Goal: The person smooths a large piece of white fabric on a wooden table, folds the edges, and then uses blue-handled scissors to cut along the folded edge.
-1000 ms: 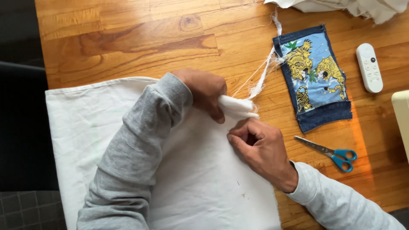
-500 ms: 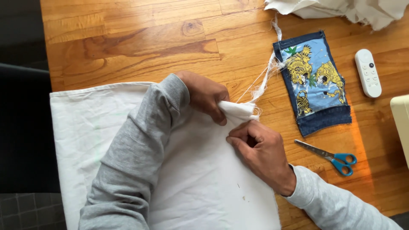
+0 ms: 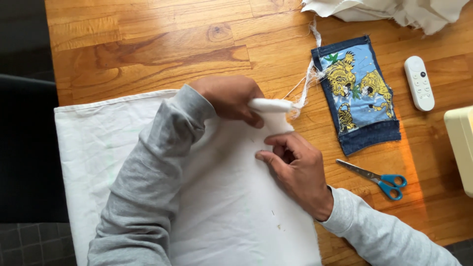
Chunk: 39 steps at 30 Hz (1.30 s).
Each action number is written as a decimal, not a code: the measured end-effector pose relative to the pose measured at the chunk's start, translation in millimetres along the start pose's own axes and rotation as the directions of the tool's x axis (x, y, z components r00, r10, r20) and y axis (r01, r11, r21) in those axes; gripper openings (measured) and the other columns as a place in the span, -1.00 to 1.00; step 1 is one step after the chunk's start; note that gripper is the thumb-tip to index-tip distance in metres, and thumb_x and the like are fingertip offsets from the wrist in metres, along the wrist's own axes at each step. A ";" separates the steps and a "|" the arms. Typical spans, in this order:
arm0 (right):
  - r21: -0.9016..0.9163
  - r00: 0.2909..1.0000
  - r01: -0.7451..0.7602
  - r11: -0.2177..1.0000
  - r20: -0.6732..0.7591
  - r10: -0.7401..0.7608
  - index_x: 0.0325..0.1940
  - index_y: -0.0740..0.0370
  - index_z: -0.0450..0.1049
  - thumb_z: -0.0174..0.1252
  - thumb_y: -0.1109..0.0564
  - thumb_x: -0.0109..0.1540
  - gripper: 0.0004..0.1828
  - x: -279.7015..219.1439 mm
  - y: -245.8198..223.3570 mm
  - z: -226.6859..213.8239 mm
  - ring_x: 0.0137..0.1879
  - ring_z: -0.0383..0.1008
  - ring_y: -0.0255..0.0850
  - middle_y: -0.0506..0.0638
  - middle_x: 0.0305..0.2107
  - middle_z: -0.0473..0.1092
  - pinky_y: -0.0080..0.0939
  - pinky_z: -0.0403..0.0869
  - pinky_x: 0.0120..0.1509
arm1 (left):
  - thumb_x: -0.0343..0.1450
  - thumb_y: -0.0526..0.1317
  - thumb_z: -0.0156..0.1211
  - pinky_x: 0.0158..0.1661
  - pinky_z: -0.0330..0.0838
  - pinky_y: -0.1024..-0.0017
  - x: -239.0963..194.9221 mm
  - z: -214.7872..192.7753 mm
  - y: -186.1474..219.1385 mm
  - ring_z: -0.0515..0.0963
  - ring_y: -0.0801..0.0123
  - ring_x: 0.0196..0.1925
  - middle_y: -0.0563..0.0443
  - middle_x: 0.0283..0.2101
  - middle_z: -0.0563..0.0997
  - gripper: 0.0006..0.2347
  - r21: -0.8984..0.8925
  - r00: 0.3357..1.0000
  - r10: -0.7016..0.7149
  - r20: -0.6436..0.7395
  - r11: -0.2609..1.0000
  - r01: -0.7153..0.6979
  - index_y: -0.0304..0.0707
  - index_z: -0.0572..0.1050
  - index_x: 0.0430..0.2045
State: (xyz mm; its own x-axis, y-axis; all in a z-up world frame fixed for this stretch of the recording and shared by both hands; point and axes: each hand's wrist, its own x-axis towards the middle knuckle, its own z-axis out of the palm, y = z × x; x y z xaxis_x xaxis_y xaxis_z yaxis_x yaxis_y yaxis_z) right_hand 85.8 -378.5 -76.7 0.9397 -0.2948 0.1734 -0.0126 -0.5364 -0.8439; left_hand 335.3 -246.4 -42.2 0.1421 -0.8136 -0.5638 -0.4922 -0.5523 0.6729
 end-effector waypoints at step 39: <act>-0.492 0.930 -0.111 0.864 0.255 0.265 0.23 0.64 0.31 -0.04 0.32 0.73 -0.81 152.1 118.8 -181.0 -0.66 0.05 -0.04 0.56 0.02 0.66 0.07 0.12 -0.61 | 0.58 0.06 0.51 -0.23 0.42 0.13 -113.9 -34.3 -78.8 0.59 0.26 -0.23 0.14 -0.35 0.68 -0.75 0.062 0.872 -0.346 -0.347 0.919 0.389 -0.04 0.71 -0.35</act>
State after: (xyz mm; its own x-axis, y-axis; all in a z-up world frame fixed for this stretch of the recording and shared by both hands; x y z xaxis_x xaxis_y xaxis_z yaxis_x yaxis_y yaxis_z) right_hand 165.4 -630.2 -58.7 0.9577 -0.2143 -0.1921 -0.2833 -0.8193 -0.4985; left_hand 387.4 -116.4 -14.7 0.5918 -0.5817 -0.5581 -0.4507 -0.8128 0.3692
